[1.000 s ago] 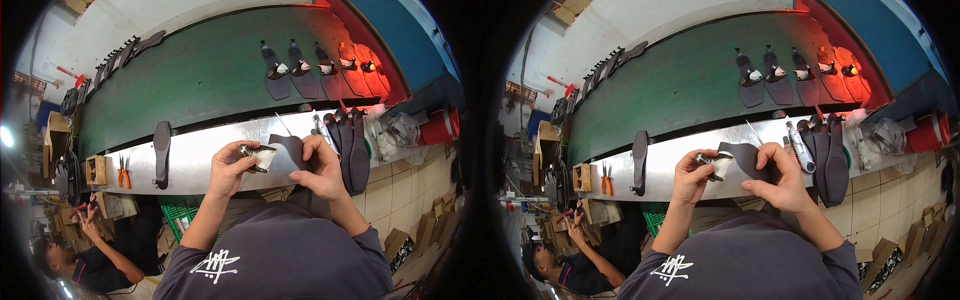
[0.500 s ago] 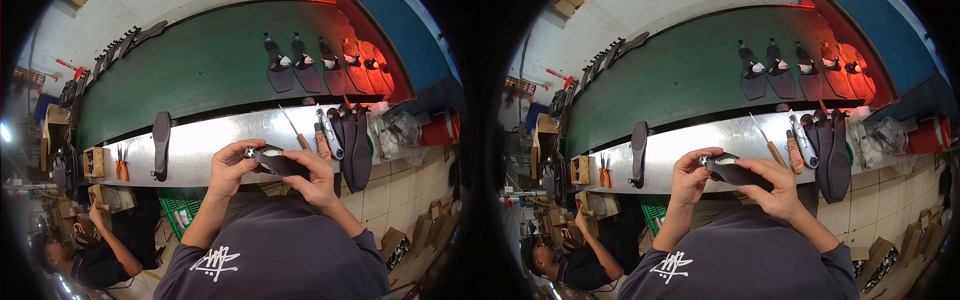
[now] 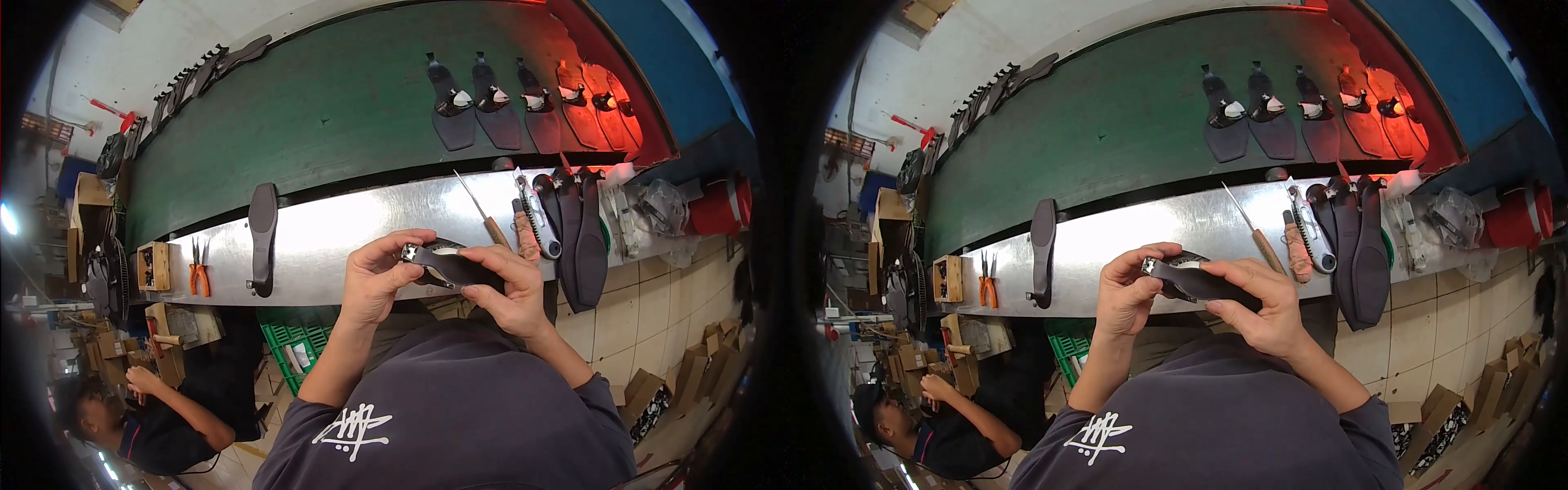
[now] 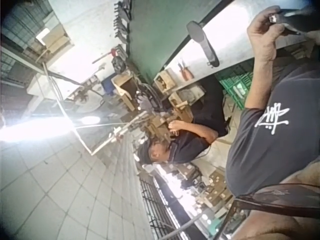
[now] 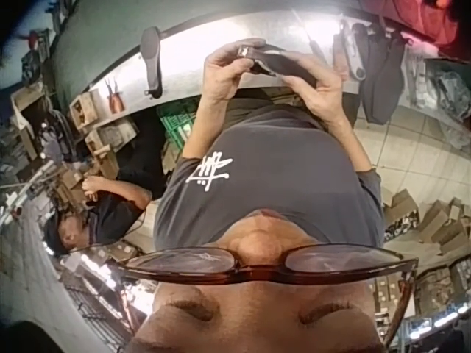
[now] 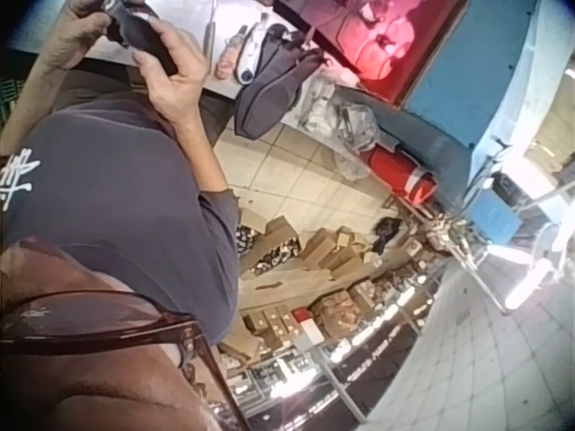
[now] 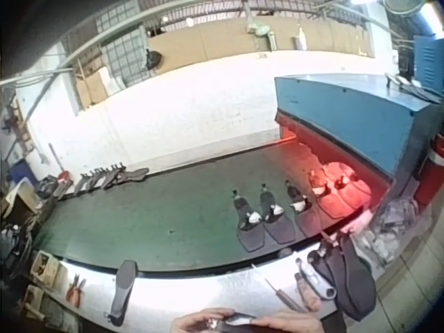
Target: Manually assemble and inspect shoe sole components in a factory setting.
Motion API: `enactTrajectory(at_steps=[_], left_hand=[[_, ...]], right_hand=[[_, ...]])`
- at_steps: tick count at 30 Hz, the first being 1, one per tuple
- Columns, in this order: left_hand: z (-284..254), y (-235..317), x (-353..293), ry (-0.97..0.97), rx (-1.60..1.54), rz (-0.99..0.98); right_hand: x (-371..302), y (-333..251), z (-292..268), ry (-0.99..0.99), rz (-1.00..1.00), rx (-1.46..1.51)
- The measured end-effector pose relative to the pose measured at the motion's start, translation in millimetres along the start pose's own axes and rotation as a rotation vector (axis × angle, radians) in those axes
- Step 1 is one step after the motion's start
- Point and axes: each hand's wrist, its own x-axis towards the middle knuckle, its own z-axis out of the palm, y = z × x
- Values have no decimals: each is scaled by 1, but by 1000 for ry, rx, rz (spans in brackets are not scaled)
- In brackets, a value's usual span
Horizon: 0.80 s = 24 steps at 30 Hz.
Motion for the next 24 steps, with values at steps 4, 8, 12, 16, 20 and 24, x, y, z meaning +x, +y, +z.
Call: enactTrajectory(at_steps=[4, 8, 12, 16, 20, 24], left_hand=[[-1, 0, -1, 7, 21, 11], [-2, 1, -4, -2, 116, 65], [0, 0, -3, -61, 272, 199], [-5, 0, -3, -120, 297, 221], [-13, -1, -2, -169, 320, 237], [-17, -2, -1, -204, 345, 251]], right_hand=[[2, -6, 0, 3, -44, -91], [6, -14, -3, -26, -52, -189], [10, -20, -5, -63, -108, -297], [14, -27, -7, -102, -142, -373], [17, -30, -8, -120, -182, -434], [17, -28, -7, -125, -221, -472]])
